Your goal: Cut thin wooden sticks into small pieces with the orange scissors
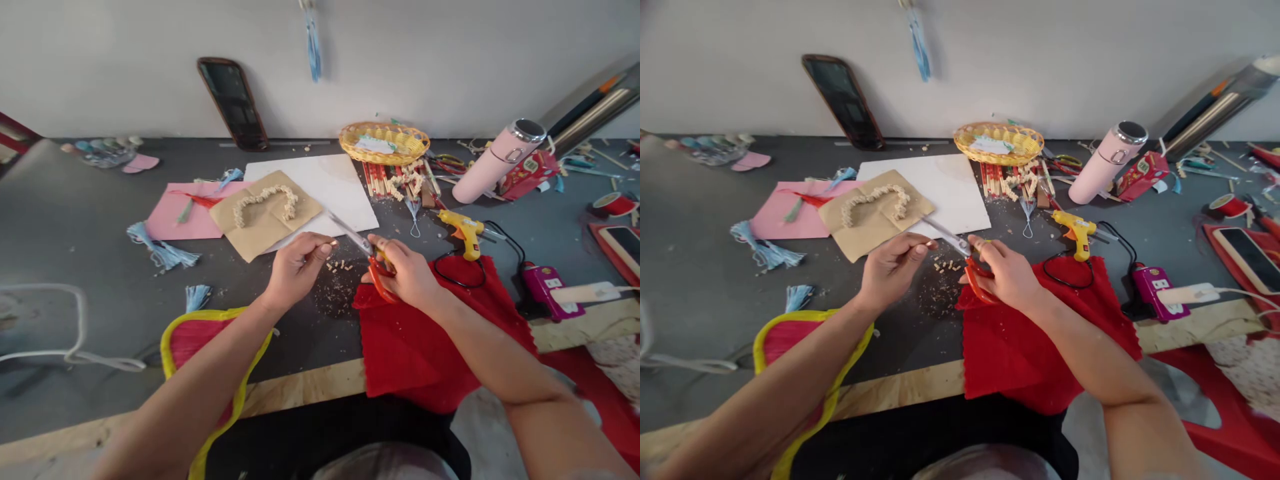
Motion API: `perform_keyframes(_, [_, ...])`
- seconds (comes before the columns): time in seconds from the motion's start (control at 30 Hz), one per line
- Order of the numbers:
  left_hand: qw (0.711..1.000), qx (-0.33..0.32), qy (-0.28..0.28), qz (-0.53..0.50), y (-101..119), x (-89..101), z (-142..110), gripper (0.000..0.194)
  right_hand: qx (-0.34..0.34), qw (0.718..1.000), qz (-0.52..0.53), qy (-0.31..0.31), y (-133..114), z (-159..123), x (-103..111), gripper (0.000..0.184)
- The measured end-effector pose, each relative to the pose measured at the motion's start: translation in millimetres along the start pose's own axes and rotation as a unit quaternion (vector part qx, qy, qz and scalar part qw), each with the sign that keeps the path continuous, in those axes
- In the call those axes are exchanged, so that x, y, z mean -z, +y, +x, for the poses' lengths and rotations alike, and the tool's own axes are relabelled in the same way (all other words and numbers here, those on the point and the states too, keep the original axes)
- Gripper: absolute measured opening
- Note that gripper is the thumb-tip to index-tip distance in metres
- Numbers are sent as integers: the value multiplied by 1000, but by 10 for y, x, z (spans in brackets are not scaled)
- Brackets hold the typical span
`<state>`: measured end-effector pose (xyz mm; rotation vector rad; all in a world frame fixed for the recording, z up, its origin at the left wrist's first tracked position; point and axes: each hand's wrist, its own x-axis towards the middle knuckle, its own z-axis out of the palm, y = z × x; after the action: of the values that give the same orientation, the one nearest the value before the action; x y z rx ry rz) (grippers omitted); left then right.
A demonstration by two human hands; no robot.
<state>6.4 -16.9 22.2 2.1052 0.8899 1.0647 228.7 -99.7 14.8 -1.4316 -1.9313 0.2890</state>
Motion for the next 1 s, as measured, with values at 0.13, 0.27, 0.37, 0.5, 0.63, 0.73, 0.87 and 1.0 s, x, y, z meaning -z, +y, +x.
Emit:
perform_keyframes(0.13, [994,46,-31,92,-84,49,38,24,-41,998,-5,49,76,33,21,66])
perform_keyframes(0.27, [985,36,-69,154,-146,56,48,25,-41,998,-9,40,119,45,-7,63])
perform_keyframes(0.37, [977,28,-72,198,-169,47,33,26,-31,999,-11,26,115,31,-38,64])
perform_keyframes(0.5, [957,37,-94,273,-208,54,17,26,-39,999,-31,6,113,15,-62,60])
perform_keyframes(0.63, [949,44,-101,295,-220,65,16,26,-71,993,-90,-11,140,30,-59,58])
perform_keyframes(0.73, [947,22,-103,303,-192,45,5,27,-114,983,-144,-13,181,55,-43,59])
perform_keyframes(0.87, [940,-42,-137,309,-127,-23,-31,28,-132,977,-163,-45,245,75,-30,57])
perform_keyframes(1.0, [935,-81,-157,309,-103,-70,-64,29,-94,978,-176,-69,277,67,-52,56])
